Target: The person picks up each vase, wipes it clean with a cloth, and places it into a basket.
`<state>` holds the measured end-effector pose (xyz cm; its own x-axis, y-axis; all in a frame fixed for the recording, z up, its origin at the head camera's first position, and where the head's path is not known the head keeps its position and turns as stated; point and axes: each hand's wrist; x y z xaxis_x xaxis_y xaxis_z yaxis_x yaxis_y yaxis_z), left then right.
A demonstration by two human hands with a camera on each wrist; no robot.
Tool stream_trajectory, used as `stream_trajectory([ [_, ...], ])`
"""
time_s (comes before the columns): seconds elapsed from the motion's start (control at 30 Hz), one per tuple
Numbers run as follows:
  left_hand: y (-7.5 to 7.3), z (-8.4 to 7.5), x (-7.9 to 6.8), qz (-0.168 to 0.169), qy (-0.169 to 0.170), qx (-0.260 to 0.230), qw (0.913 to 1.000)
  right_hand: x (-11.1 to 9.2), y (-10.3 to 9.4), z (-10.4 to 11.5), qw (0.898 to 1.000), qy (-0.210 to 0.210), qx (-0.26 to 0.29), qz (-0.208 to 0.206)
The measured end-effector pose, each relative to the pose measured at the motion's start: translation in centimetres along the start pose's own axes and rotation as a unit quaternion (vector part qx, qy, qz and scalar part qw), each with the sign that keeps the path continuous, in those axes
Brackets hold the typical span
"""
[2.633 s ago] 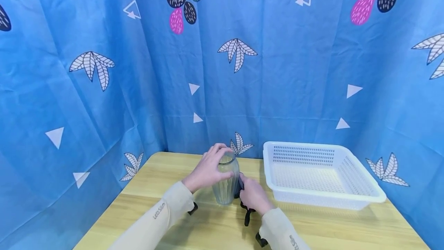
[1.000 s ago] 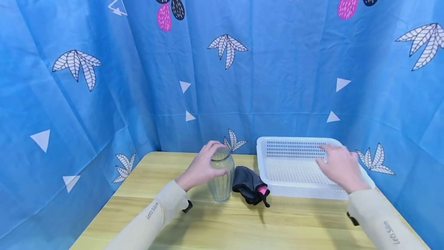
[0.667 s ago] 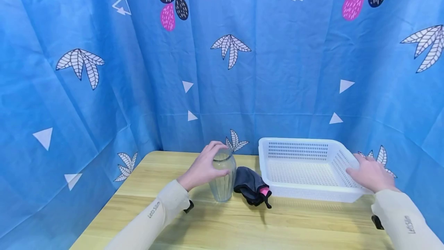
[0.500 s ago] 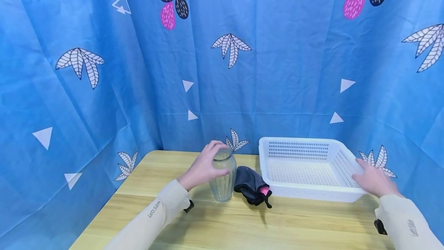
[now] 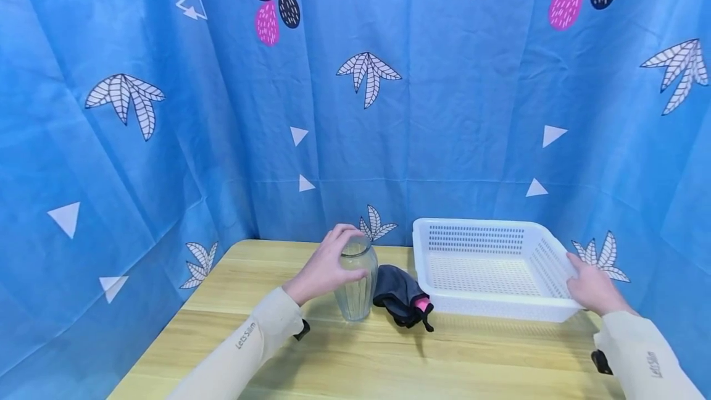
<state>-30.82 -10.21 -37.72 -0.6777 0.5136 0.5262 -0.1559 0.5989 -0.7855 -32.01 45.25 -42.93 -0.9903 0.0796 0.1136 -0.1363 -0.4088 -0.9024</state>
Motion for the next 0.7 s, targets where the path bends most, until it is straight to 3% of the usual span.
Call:
stream_trajectory([
  [0.47,0.08,0.15,0.1,0.002,-0.011,-0.02,0.9997,-0.08,0.23,0.17,0.999,0.026,0.032,0.012],
  [0.7,0.21,0.41,-0.16,-0.004,-0.068,-0.092,0.9934,-0.18,0.58,0.13,0.999,0.026,0.041,0.014],
])
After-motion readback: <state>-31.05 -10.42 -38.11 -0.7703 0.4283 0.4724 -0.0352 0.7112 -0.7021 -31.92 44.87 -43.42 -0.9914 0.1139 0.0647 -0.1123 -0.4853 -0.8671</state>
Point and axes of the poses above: each hand's wrist, its own x-axis towards the middle knuckle, its own y-axis out of the palm, z = x × y, and after that the axes turned 11 degrees about y, right-handed
